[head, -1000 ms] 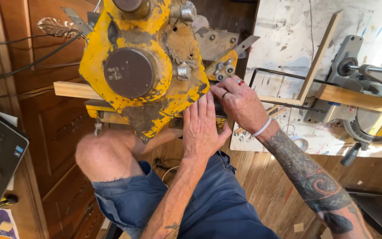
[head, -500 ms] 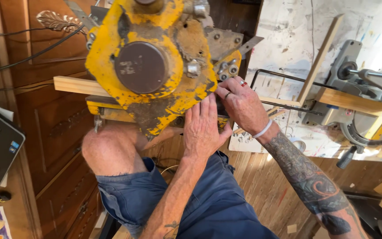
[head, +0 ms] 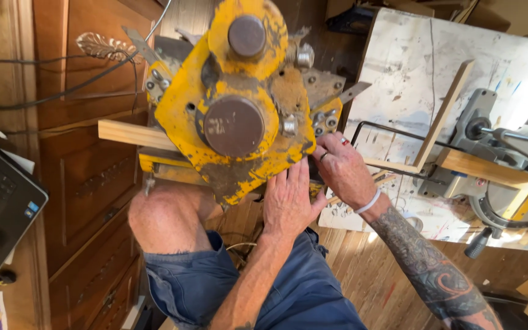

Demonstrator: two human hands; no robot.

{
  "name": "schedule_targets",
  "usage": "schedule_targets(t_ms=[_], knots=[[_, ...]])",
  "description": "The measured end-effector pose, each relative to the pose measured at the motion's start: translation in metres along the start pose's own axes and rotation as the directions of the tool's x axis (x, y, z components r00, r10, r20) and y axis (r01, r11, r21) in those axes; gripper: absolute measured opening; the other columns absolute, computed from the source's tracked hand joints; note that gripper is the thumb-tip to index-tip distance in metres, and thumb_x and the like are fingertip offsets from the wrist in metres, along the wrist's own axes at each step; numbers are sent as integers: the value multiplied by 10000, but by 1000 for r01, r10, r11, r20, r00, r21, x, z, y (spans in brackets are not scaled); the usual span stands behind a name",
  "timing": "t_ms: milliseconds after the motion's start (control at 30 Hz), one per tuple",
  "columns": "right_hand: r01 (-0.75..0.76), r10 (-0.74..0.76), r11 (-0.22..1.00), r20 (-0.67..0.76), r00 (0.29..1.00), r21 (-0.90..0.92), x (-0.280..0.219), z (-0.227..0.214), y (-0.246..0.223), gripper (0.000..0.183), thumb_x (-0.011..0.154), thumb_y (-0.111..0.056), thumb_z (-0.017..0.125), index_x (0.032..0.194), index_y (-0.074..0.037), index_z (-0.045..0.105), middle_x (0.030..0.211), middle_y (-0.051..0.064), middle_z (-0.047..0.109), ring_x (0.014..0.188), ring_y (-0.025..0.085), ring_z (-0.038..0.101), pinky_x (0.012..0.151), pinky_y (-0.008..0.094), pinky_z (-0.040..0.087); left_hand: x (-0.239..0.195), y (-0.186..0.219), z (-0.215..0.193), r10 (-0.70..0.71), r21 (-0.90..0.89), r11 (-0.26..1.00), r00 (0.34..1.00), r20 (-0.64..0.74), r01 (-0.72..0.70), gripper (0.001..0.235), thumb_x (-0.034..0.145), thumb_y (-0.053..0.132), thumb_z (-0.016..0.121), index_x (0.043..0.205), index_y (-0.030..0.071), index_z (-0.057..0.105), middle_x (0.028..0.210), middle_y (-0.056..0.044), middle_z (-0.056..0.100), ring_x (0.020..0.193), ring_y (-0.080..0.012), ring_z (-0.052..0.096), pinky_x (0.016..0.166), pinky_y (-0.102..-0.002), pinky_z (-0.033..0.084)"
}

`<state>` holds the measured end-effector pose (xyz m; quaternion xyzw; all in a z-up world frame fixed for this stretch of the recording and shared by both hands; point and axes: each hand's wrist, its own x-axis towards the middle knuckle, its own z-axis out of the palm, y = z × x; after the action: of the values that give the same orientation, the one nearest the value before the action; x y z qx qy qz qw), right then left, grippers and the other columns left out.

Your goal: Assembling wooden picture frames using a corner joining machine

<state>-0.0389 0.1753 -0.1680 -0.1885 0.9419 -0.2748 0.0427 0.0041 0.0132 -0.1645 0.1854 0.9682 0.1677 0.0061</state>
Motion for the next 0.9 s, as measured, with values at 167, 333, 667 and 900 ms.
schedule_targets(t_ms=[167,333,667,900], knots=[[-13,12,1000,10,1000,11,4,-6,-1,130,952,-14,553,948,-71,669,1044,98,618,996,311,612,793,373,545,-7,-2,16,4,-45,999,999,-40,-6,807,696,492,633,1380,64,596,1306,-116,619,1228,-305,601,1060,-427,456],[-59,60,998,44,997,-23,11,-13,-5,204,908,-6,603,1061,-84,712,1049,74,636,985,260,632,756,342,543,25,2,-27,-22,-15,1000,1000,3,22,780,737,519,621,1389,90,603,1055,-76,671,968,-251,687,876,-369,550],[-70,70,997,36,997,11,18,-18,-5,207,956,-39,578,1114,-94,699,1069,67,643,1014,267,634,804,330,556,33,-3,-32,-25,-73,997,999,-23,23,805,754,502,639,1442,90,567,1176,-123,686,1029,-271,708,873,-359,577],[-79,79,997,60,995,3,11,-14,-3,268,953,-42,563,1174,-116,695,1092,54,631,1043,260,616,824,339,544,0,-1,22,4,-11,1000,1000,-28,-4,830,694,525,617,1387,70,596,1263,-140,650,1178,-332,636,1017,-433,501]])
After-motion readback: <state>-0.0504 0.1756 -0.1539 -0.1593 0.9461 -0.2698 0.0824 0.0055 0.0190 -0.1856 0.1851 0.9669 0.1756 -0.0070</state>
